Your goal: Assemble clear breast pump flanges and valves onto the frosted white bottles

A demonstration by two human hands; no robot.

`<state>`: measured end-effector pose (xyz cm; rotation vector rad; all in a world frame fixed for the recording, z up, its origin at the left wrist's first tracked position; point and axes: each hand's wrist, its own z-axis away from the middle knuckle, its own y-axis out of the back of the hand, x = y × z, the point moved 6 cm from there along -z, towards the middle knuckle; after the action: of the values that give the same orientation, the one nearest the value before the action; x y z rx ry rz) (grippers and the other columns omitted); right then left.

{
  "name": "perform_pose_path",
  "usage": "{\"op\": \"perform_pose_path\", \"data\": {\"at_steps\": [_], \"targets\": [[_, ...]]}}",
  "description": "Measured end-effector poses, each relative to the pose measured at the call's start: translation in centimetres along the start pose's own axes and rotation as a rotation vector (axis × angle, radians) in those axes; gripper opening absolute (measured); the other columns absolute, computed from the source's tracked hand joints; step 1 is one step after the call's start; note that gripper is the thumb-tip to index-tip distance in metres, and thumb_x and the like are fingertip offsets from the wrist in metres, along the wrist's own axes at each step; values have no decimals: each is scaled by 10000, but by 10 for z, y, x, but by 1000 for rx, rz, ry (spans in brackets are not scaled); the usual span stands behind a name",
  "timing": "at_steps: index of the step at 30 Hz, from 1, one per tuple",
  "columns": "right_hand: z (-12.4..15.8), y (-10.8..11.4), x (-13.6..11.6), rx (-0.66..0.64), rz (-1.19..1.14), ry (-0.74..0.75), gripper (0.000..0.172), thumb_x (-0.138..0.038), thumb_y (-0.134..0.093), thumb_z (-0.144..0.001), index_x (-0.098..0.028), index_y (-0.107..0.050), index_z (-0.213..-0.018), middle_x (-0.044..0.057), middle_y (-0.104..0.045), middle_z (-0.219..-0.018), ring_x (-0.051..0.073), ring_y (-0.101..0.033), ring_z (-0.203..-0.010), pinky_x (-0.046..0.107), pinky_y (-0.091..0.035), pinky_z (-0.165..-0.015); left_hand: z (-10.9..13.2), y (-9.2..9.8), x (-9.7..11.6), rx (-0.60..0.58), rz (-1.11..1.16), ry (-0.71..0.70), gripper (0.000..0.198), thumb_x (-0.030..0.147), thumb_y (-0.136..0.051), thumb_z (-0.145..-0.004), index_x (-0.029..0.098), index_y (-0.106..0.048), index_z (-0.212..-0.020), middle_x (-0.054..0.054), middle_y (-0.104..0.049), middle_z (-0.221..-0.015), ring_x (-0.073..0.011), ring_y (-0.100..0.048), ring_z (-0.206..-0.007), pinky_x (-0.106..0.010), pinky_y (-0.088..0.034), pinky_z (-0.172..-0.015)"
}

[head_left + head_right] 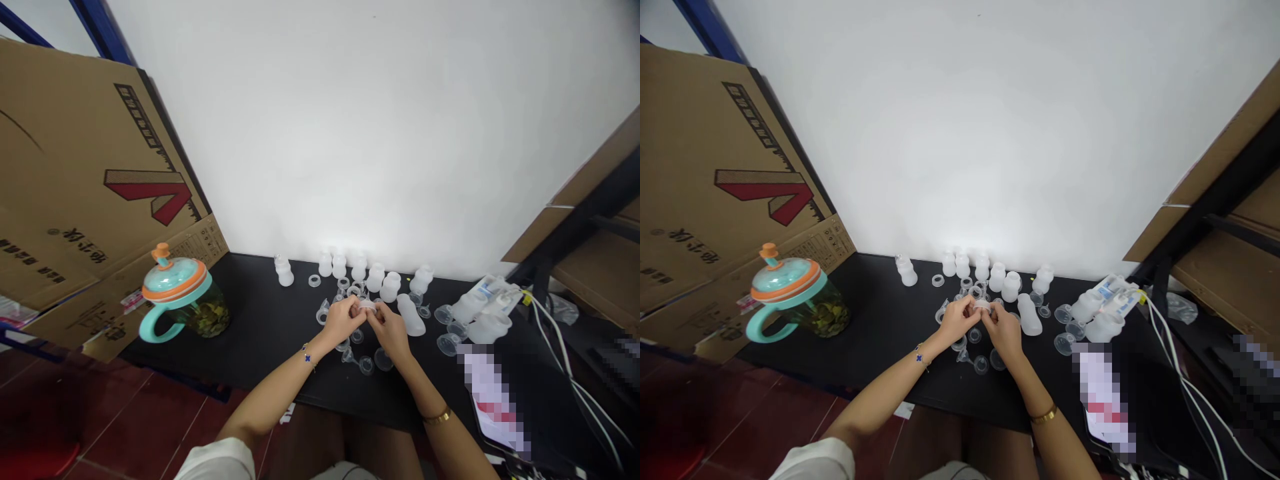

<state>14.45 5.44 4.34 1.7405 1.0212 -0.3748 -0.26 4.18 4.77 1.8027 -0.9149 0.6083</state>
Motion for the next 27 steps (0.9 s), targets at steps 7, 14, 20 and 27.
{"op": "perform_pose_path", "data": {"at_steps": [7,14,20,27], "targets": [[-1,0,0,-7,6,-9,377,-540,-452,-930,-212,-573,-789,-63,-413,-527,128,-414,-468,257,-246,-513,0,-1,-1,10,-7,-7,131,287,-584,-838,202,-542,-748,56,-515,-596,-108,-493,-543,-212,-346,-555],[1,1,-2,-15,-17,-15,381,-538,-465,-943,-208,-628,-842,-50,-462,-553,137,-452,-499,258,-284,-525,1,3,5,30,-12,-22,133,276,-580,-846,201,-549,-740,53,-524,-592,-106,-494,-538,-213,-353,-552],[1,5,-5,-1,-77,-44,401,-524,-487,-938,-190,-649,-1091,10,-636,-717,173,-561,-599,268,-399,-575,0,4,4,19,-84,-2,108,262,-587,-845,204,-584,-754,34,-580,-622,-122,-543,-573,-222,-376,-576],[-1,9,-4,26,-105,-86,458,-571,-470,-933,-178,-664,-1066,86,-707,-889,194,-593,-641,300,-451,-601,-1,7,4,40,-91,9,105,274,-579,-881,215,-622,-805,22,-632,-684,-138,-598,-637,-233,-423,-617]]}}
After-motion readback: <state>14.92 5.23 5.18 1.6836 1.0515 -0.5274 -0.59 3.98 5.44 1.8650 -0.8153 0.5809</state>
